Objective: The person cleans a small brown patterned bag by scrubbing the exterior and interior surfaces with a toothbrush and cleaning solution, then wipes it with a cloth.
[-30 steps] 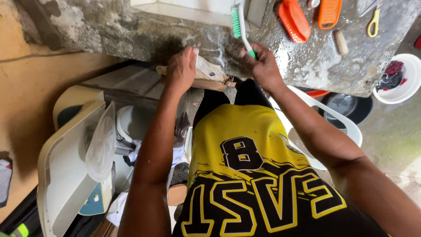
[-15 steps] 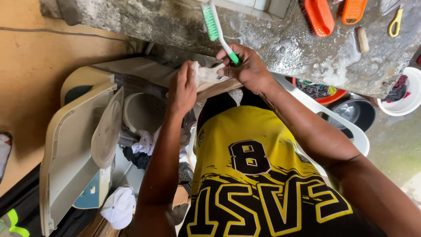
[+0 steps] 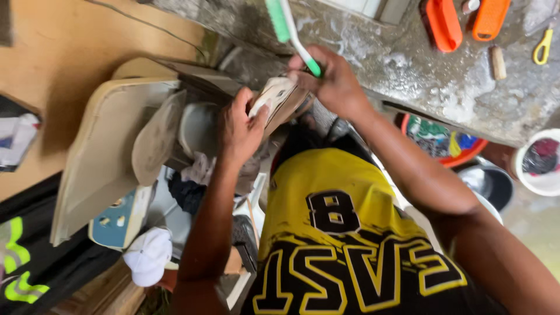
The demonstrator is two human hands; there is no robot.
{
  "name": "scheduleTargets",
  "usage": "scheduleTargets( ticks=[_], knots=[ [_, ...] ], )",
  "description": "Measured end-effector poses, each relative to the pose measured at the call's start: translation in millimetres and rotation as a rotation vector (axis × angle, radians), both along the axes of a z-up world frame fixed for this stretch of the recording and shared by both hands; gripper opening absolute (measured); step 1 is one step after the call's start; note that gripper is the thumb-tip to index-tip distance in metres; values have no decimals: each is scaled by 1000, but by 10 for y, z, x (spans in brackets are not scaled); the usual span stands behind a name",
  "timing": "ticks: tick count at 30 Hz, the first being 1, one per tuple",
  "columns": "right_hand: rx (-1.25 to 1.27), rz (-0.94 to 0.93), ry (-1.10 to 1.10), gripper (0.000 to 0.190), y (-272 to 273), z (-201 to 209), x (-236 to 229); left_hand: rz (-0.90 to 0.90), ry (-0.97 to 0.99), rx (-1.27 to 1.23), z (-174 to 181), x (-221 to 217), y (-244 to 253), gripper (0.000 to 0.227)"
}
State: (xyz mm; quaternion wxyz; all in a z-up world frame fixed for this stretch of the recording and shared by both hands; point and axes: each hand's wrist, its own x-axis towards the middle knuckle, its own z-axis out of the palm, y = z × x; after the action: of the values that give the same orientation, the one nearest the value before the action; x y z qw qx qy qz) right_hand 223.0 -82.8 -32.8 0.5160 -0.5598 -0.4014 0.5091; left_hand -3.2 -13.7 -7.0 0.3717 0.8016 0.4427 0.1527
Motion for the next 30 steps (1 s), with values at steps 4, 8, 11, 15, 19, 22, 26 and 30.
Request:
scheduleTargets(
  ticks=[4, 8, 11, 15, 19, 22, 26, 30],
  knots=[
    [-96, -135, -81, 30, -441, 0, -227, 290, -121, -171, -270, 12, -150, 22],
    [38, 8, -122, 40, -765, 173, -513, 516, -484, -461, -642, -45, -384, 19],
    [170, 67, -404, 55, -812, 262, -610, 593, -787, -536, -803, 47, -437, 27],
    [216, 94, -620, 41, -881, -4, -655, 654, -955, -580, -727, 58, -637, 41],
    [87, 57, -280, 28, -969, -277, -479, 877, -663, -614, -504, 141, -734, 37],
    [93, 18, 5, 24, -940, -437, -325, 764, -526, -456, -257, 102, -751, 42],
    [20, 54, -6, 27, -854, -582, -75, 78, -192, 435, 132, 85, -625, 54],
    [-85, 89, 100, 27, -833, -664, 165, -172, -150, -171, -99, 239, -401, 27]
  ],
)
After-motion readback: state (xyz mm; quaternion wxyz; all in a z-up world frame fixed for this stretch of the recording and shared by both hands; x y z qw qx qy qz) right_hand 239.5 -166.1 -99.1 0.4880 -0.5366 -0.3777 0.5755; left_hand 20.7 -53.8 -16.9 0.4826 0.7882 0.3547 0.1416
